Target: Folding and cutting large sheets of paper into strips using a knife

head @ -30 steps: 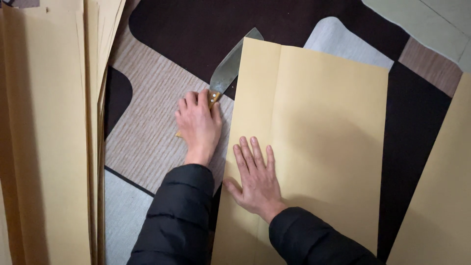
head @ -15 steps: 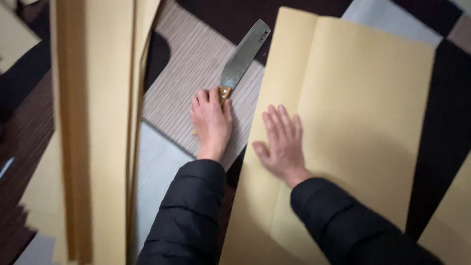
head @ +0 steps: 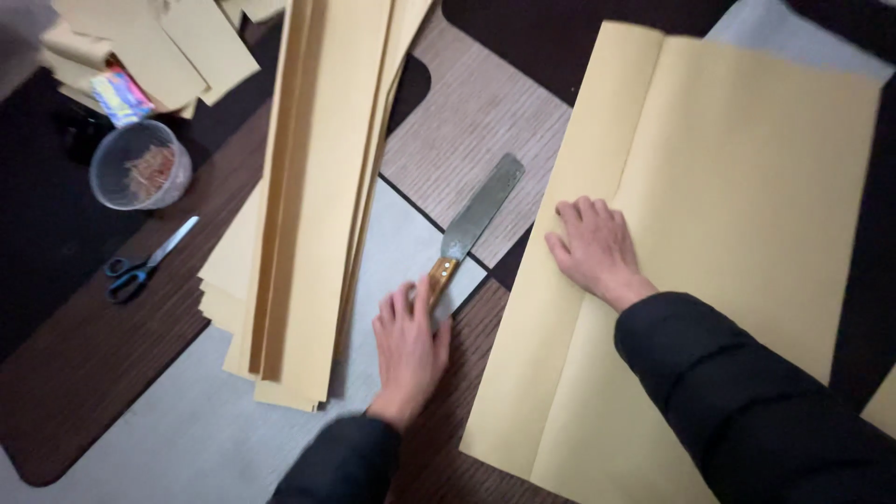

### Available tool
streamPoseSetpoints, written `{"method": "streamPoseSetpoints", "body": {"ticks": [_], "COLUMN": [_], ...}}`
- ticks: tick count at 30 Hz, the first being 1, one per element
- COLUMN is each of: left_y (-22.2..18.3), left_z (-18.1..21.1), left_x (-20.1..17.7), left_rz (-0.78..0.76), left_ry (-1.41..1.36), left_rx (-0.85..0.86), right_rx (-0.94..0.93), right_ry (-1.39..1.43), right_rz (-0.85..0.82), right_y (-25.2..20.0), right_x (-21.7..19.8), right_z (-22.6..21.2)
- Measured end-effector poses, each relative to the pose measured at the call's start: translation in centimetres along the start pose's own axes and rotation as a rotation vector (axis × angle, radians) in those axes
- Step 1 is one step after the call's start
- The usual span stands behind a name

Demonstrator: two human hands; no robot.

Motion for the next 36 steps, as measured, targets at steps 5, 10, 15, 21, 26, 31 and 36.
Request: {"method": "streamPoseSetpoints", "body": {"ticks": [5,10,15,21,26,31,36], "left_y": [-9.0,-12.1,-12.4,-12.0,-12.2,-11.4,-12.1], "left_z": [2.1,4.8,5.3,3.7,2.2,1.1,1.7], "left_x": [2.7,3.8,3.4,2.5,2.7,-0.8,-6.5], "left_rz": [-0.225,-0.424,-0.453,-0.505,-0.291,-0.242,-0.528], "left_ry": [-0.028,0.021,-0.082,-0.698,-0.705,-0.852,-1.25], "left_rx": [0.146,0.195,0.085,-0.185,-0.136,-0.184,-0.548], "right_rx": [-0.127,-0.378,-0.409,-0.354,-0.307,0.014,0.645], "right_ry": [0.069,-0.131,-0.146,-0.093,-0.066,0.223,1.277], "right_rz": [-0.17,-0.087,-0.146,-0.157,-0.214,-0.465,-0.421], "right_y": [-5.6,-11.2,-15.1,-15.8,-15.0,-12.7,-10.9], "right_x": [-7.9,-6.6,-6.7,-6.7,-7.6,-9.5,-11.8], "right_z": [-3.9,-5.0,-6.0,-6.4,-7.1,-7.8,-7.8]}}
Point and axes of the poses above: each hand's wrist, its own y-axis towards the middle knuckle, its own x-axis out of the palm, z = x × y, the point moved 3 cm from there along y, towards the middle knuckle, and after that the axes turned 10 degrees about -z, right-handed, at the moved point
